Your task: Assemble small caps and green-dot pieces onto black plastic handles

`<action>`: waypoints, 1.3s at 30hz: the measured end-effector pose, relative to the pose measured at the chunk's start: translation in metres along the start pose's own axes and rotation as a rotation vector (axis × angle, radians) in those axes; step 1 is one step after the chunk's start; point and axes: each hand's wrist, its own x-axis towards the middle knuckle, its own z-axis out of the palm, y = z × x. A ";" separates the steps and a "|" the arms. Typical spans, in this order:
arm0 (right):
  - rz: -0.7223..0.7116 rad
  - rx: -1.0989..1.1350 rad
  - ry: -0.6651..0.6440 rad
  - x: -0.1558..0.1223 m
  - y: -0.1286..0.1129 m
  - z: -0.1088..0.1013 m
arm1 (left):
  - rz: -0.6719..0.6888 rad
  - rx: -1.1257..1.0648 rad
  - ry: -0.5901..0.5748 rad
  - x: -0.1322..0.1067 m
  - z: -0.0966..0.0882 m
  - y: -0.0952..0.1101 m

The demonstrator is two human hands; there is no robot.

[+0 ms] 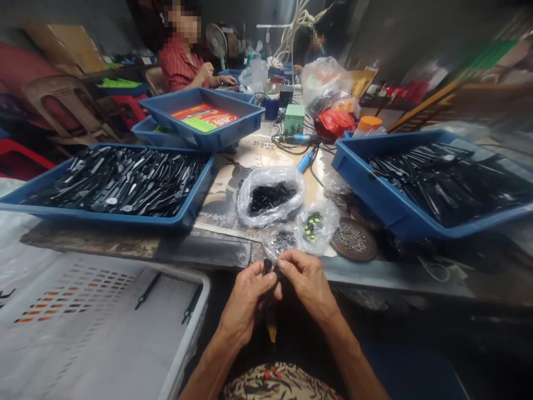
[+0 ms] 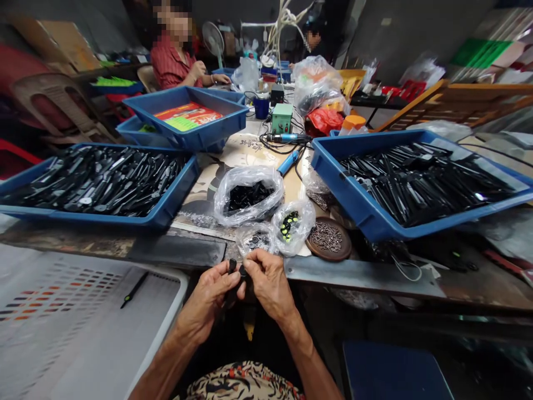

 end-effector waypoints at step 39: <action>0.115 0.028 -0.139 0.016 -0.001 0.017 | 0.148 0.201 -0.033 0.006 -0.035 0.016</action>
